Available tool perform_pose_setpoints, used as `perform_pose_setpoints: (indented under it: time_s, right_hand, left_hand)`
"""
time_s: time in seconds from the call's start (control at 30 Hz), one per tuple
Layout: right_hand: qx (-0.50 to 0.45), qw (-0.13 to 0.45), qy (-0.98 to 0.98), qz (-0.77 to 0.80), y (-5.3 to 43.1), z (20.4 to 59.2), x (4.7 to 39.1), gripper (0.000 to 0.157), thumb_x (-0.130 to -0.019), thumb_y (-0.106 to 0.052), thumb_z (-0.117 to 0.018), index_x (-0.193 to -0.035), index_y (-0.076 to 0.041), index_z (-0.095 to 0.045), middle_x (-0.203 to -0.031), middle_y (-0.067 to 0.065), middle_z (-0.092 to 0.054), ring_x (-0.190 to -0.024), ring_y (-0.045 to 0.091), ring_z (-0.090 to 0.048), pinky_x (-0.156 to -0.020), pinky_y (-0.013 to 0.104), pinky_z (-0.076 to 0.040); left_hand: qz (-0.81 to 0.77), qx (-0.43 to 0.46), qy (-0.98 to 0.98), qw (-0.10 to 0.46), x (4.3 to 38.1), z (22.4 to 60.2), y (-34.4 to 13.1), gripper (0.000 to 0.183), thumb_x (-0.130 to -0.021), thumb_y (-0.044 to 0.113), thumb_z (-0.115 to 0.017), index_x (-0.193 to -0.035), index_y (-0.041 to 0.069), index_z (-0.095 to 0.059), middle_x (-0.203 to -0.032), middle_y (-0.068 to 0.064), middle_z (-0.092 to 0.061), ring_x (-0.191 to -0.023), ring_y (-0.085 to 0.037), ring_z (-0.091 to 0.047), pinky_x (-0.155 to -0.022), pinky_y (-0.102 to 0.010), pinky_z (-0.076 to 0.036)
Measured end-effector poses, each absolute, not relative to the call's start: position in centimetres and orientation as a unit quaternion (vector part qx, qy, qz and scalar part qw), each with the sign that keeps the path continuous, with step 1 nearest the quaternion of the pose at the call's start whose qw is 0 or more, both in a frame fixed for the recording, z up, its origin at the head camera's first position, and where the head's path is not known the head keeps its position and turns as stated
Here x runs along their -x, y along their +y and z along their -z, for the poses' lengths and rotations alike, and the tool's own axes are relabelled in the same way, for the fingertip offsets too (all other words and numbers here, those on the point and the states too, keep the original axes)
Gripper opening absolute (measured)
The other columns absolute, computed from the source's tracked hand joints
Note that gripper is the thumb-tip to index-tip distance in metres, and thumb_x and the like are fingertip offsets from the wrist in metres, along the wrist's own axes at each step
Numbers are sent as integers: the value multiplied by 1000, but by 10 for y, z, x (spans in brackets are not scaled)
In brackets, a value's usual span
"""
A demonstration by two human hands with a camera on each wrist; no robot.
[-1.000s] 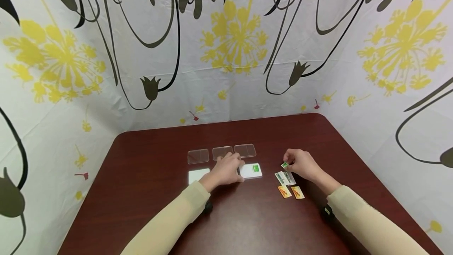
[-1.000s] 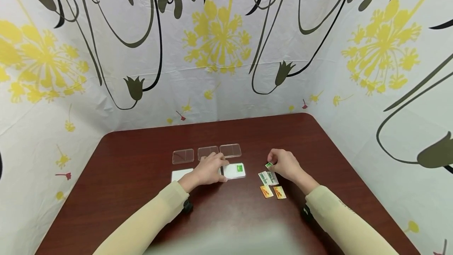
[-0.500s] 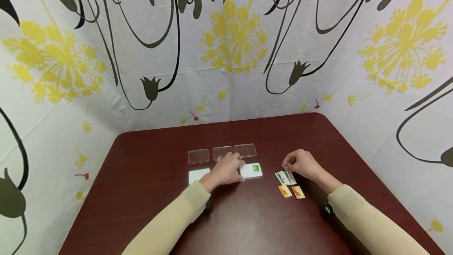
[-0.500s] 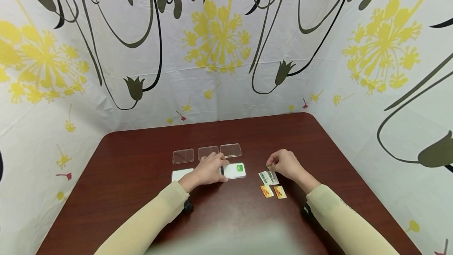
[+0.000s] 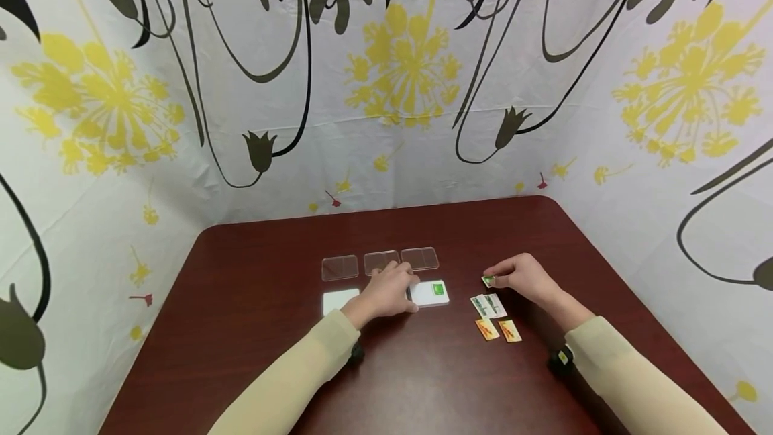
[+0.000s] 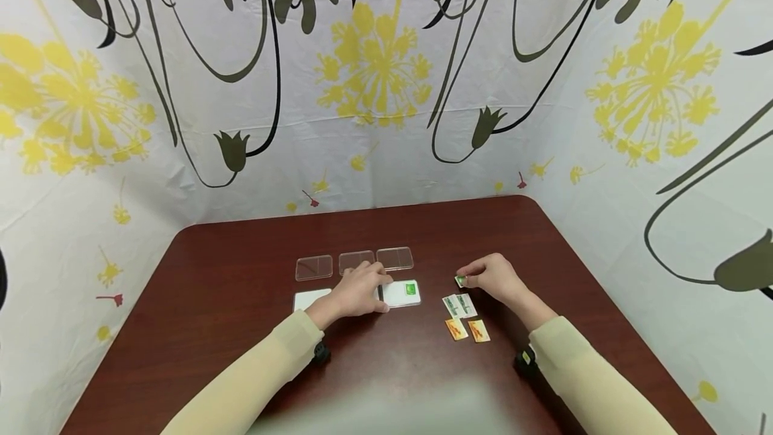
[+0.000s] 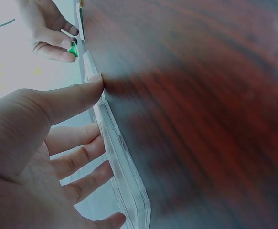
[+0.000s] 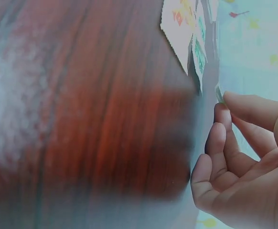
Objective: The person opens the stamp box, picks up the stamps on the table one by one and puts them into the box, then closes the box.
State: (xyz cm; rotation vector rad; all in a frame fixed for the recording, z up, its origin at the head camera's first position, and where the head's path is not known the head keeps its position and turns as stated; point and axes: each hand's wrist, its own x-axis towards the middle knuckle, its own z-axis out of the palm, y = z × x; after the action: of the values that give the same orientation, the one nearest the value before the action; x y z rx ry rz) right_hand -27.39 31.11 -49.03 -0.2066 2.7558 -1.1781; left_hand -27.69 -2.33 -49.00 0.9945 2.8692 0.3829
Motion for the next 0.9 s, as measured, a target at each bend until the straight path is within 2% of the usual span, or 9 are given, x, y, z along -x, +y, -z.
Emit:
perform_pose_setpoints:
  time_s: [0.23, 0.43, 0.6, 0.9]
  right_hand:
    - [34, 73, 892, 446, 309, 489, 272, 25, -87, -21, -80, -111, -13, -80, -114, 7, -73, -110, 24, -65, -90, 40, -51]
    - [11, 71, 858, 508, 298, 482, 268, 31, -88, -22, -79, -116, -10, -77, -122, 10, -70, -107, 22, -63, -88, 43, -52]
    - [13, 63, 838, 541, 283, 474, 264, 31, -88, -19, -79, -117, -7, -77, -120, 11, -70, -103, 20, -64, -89, 48, -51]
    - [34, 50, 812, 581, 253, 465, 254, 29, -86, -15, -79, -113, -5, -77, -114, 12, -72, -94, 19, -68, -88, 48, -53]
  left_hand:
    - [-122, -327, 936, 38, 278, 491, -23, 53, -83, 44, -82, -129, 20, -70, -116, 5, -57, -103, -17, -49, -91, -55, -42]
    - [-122, -325, 937, 39, 278, 491, -23, 54, -83, 44, -82, -130, 20, -70, -116, 5, -57, -104, -17, -49, -91, -55, -42]
    - [-125, -326, 936, 37, 279, 492, -24, 53, -83, 43, -83, -129, 20, -70, -116, 4, -57, -103, -17, -49, -91, -55, -42]
    - [-125, -325, 937, 34, 279, 494, -23, 53, -83, 44, -83, -129, 20, -70, -115, 4, -57, -103, -17, -49, -90, -54, -42]
